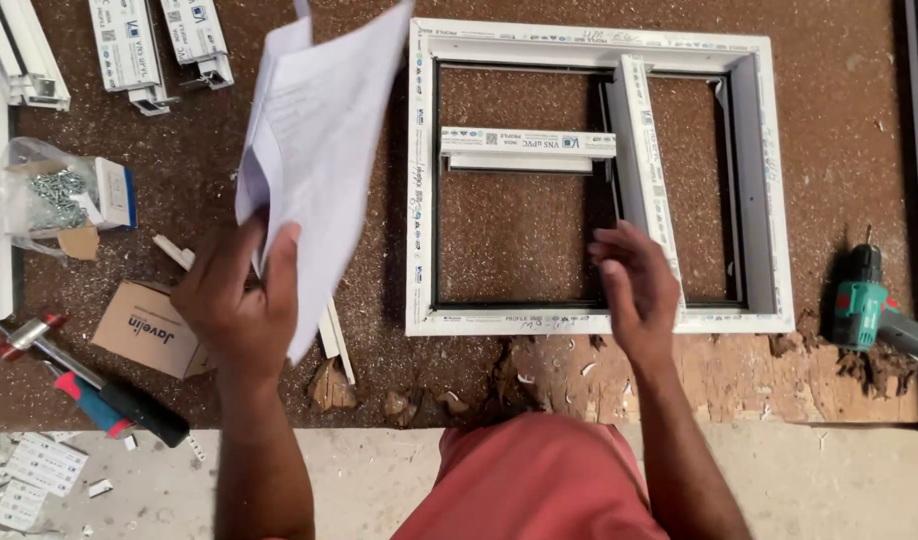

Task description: The recorder assembles a u-PVC window frame by fitting internal mullions and checking a specification sheet.

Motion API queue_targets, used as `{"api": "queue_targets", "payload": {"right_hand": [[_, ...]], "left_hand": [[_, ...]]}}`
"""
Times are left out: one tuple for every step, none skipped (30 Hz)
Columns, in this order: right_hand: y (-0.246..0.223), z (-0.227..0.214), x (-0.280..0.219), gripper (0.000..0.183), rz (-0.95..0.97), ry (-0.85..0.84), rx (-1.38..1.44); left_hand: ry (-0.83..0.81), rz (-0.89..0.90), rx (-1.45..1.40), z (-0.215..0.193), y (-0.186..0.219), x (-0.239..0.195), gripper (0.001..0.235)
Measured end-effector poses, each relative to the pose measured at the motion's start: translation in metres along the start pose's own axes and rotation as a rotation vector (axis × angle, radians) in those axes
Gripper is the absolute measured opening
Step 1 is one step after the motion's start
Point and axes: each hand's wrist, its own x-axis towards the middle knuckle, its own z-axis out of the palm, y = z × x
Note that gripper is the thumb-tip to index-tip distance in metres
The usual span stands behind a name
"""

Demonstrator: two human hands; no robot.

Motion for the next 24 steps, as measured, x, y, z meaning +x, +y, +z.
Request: {"api": "queue_targets", "payload": {"right_hand": [[-0.016,0.011,-0.001,0.045,0.100,-0.083,0.078],[-0.022,0.017,-0.001,0.045,0.108,-0.075,0.075],[-0.029,0.022,-0.003,0.054,0.160,-0.162,0.183],[-0.035,0.027,-0.005,0.064,0.211,-0.247,0.291],[-0.028,0.025,-0.015,0.064,0.223,-0.245,0.291],[-0.021,0.024,-0.025,0.065,0.352,-0.279,0.257],[-0.015,0.024,-0.035,0.069,0.482,-0.316,0.223],[-0.007,0.024,-0.045,0.069,0.496,-0.317,0.225],[-0.001,0.024,-0.054,0.068,0.653,-0.302,0.260],[0.006,0.024,-0.064,0.067,0.810,-0.286,0.295],[0.000,0.024,-0.068,0.067,0.820,-0.291,0.295],[-0.006,0.025,-0.071,0.064,0.878,-0.273,0.255],[-0.012,0.028,-0.072,0.061,0.934,-0.256,0.217],[-0.007,0.030,-0.079,0.061,0.941,-0.263,0.219],[-0.002,0.031,-0.087,0.054,0.926,-0.278,0.140],[0.003,0.033,-0.095,0.048,0.908,-0.294,0.062],[0.004,0.037,-0.096,0.048,0.915,-0.305,0.064],[0.004,0.040,-0.097,0.045,0.827,-0.307,-0.060],[0.005,0.044,-0.097,0.044,0.732,-0.304,-0.179],[0.013,0.042,-0.102,0.044,0.735,-0.312,-0.175],[0.021,0.039,-0.104,0.039,0.731,-0.266,-0.123],[0.029,0.035,-0.107,0.034,0.726,-0.220,-0.070],[0.031,0.035,-0.106,0.034,0.722,-0.212,-0.071],[0.034,0.034,-0.104,0.031,0.684,-0.202,-0.105]], "left_hand": [[-0.020,-0.071,-0.110,-0.008,0.029,-0.004,0.015],[-0.030,-0.069,-0.115,-0.003,0.037,-0.015,0.015],[-0.045,-0.163,-0.303,0.002,0.045,-0.028,0.013],[-0.061,-0.261,-0.489,0.006,0.052,-0.041,0.012],[-0.071,-0.268,-0.489,0.020,0.053,-0.056,0.012],[-0.104,-0.347,-0.624,0.034,0.052,-0.070,0.014],[-0.136,-0.429,-0.757,0.047,0.052,-0.086,0.016],[-0.145,-0.441,-0.754,0.059,0.049,-0.101,0.016],[-0.167,-0.529,-0.737,0.071,0.047,-0.117,0.019],[-0.189,-0.618,-0.718,0.081,0.045,-0.132,0.022],[-0.191,-0.628,-0.714,0.089,0.041,-0.144,0.022],[-0.189,-0.700,-0.710,0.096,0.036,-0.154,0.023],[-0.185,-0.770,-0.704,0.103,0.031,-0.164,0.025],[-0.185,-0.778,-0.698,0.105,0.029,-0.166,0.025],[-0.192,-0.830,-0.721,0.105,0.027,-0.171,0.025],[-0.198,-0.882,-0.744,0.106,0.026,-0.175,0.026],[-0.195,-0.892,-0.736,0.105,0.026,-0.172,0.026],[-0.207,-0.926,-0.764,0.105,0.027,-0.168,0.027],[-0.221,-0.956,-0.793,0.105,0.027,-0.163,0.029],[-0.218,-0.961,-0.786,0.103,0.029,-0.162,0.029],[-0.227,-0.900,-0.803,0.104,0.031,-0.158,0.029],[-0.236,-0.839,-0.819,0.104,0.033,-0.154,0.030],[-0.239,-0.832,-0.823,0.107,0.033,-0.155,0.030],[-0.232,-0.823,-0.804,0.109,0.034,-0.156,0.031]]}}
